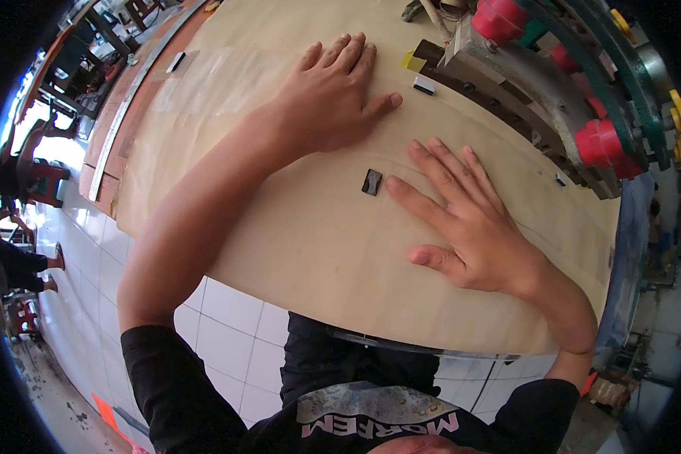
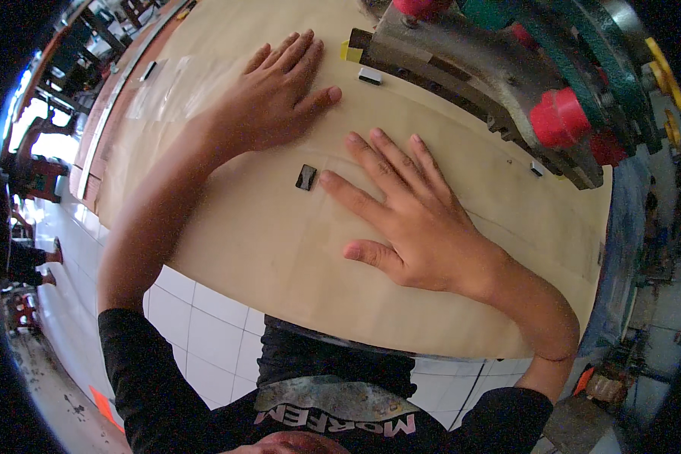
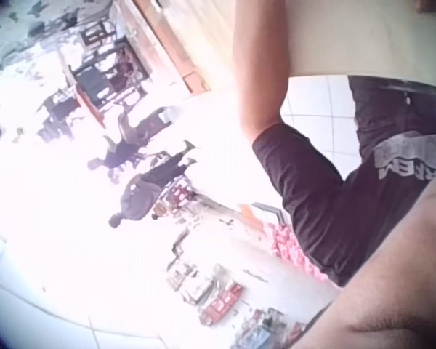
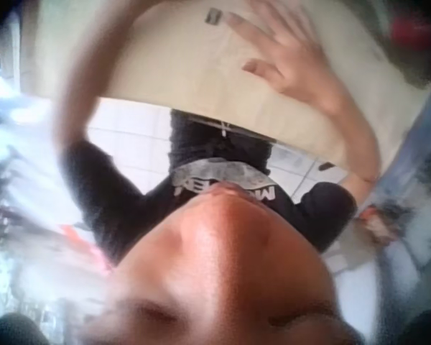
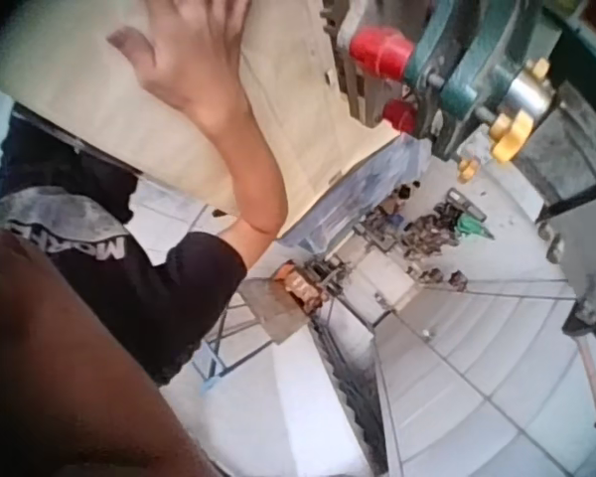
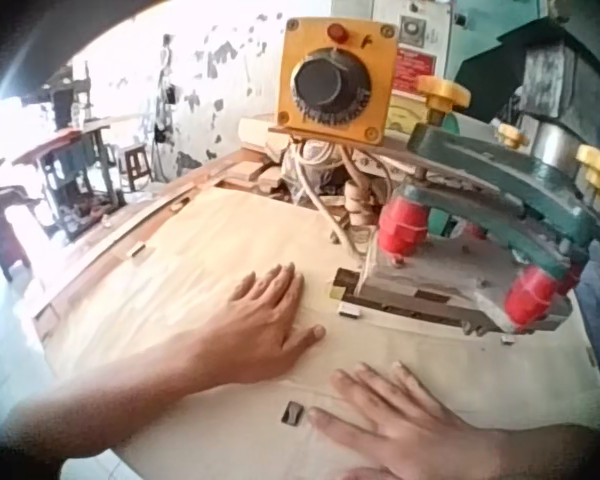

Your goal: The person unfolds plastic sheeting, spreads it across the work surface, and smooths it flat by hand.

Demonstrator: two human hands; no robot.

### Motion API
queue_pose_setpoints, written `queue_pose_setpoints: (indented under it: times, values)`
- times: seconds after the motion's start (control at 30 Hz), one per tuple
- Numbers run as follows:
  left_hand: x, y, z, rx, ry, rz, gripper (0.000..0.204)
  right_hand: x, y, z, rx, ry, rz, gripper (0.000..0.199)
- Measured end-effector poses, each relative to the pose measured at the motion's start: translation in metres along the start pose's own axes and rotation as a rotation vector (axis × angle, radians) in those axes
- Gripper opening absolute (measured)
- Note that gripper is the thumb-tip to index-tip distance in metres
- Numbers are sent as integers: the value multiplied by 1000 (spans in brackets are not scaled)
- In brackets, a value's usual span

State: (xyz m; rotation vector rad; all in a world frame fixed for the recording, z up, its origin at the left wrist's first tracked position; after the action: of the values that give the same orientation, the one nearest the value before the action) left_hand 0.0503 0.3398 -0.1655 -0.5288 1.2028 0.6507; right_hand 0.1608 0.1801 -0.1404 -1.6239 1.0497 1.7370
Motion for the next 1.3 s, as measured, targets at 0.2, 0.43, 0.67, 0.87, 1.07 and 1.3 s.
queue_pose_setpoints:
  times: [0.2,0.43,0.67,0.87,1.07,1.3]
  values:
    - [3,2,1,-2,6,24,80,1,0,2,1,1,2,70]
    - [-1,1,2,-4,10,-10,79,-3,0,1,7,-4,1,69]
    - [-3,1,1,13,13,17,79,-3,1,1,14,-7,0,69]
    - [-3,2,1,14,6,7,78,-2,1,2,11,-12,10,68]
    - [1,3,1,23,-1,33,77,-3,1,2,8,-18,12,68]
    - [-4,2,4,16,-18,1,75,-3,-1,1,0,-26,9,69]
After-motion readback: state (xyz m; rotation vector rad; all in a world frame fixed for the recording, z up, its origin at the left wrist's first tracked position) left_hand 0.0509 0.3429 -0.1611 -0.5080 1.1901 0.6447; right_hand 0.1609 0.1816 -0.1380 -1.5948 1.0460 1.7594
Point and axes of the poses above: each hand's wrist, its own z-axis towards the middle knuckle, its own x-axis out of the palm, y = z × x, the point moved 7 cm from there along z, towards the middle knuckle, and after that the axes turned 3 degrees about z, right-handed, at the moved point
